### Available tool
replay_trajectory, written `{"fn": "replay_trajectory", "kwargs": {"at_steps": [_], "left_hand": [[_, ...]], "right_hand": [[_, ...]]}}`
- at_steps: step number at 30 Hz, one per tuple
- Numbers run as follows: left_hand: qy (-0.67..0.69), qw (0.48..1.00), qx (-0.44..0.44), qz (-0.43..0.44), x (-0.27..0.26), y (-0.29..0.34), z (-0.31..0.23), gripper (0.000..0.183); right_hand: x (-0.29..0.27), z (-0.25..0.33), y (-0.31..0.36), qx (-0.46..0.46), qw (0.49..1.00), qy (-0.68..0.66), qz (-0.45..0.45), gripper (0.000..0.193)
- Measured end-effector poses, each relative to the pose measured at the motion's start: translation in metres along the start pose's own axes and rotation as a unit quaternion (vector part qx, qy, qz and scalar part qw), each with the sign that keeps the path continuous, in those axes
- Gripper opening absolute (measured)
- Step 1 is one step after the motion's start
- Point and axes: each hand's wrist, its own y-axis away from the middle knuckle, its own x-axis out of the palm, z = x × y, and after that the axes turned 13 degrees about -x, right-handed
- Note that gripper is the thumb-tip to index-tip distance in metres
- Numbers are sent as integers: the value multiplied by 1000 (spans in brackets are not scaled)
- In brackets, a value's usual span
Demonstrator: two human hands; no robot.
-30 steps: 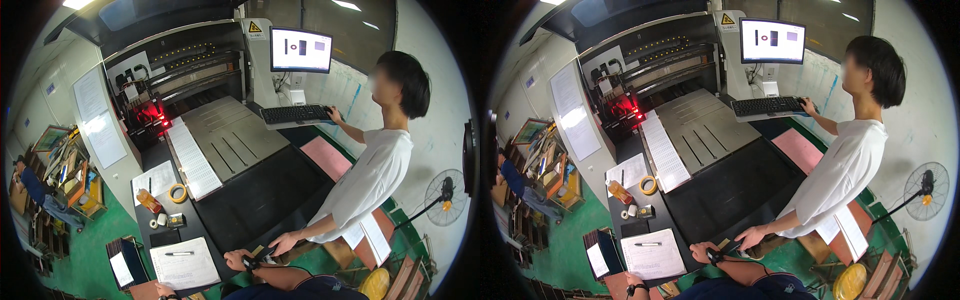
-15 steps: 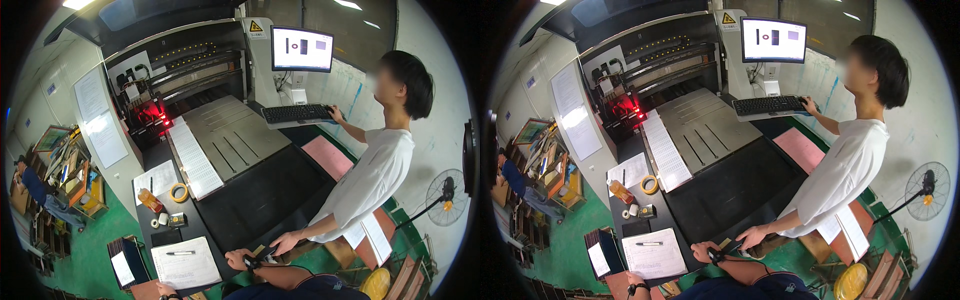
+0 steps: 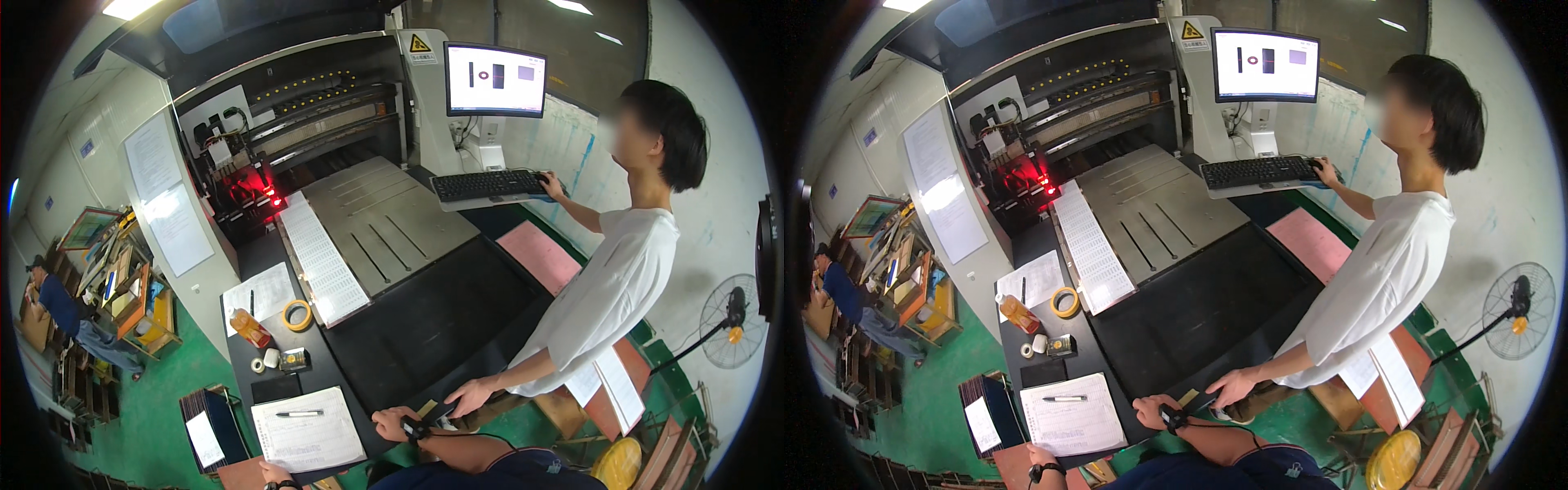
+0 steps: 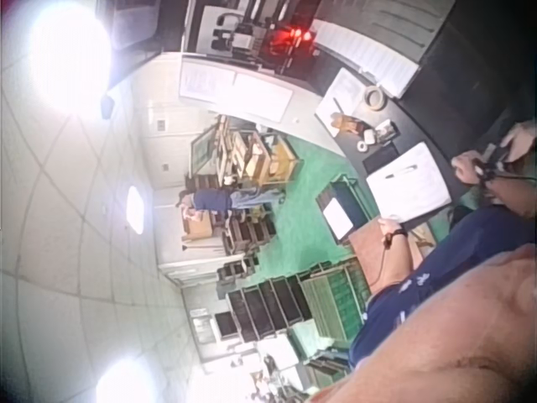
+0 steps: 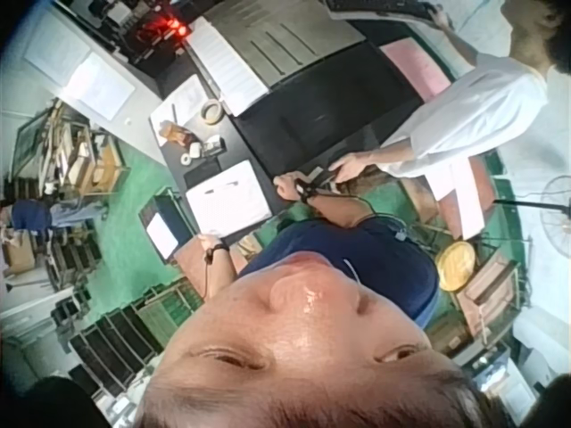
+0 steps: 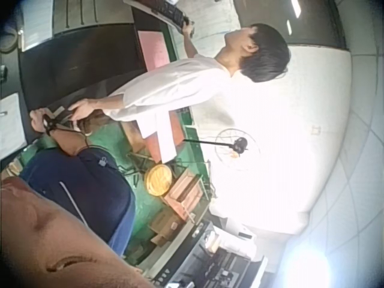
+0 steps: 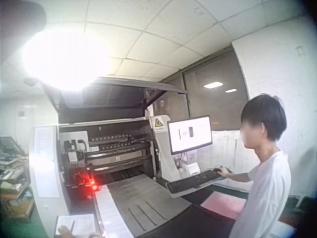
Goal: Inspecting technical specification sheets and loading printed circuit boards into a storage rack on a manufacturing floor.
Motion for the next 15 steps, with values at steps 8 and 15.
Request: {"fn": "replay_trajectory", "kwargs": {"at_steps": [8,15], "left_hand": [[20,1000,-13,4,-6,8,-7,61],[6,1000,-6,-6,-2,-3,4,62]], "right_hand": [[2,-1,0,-12,1000,4,-5,6],[4,0,2,-8,1000,13,-2,6]]}}
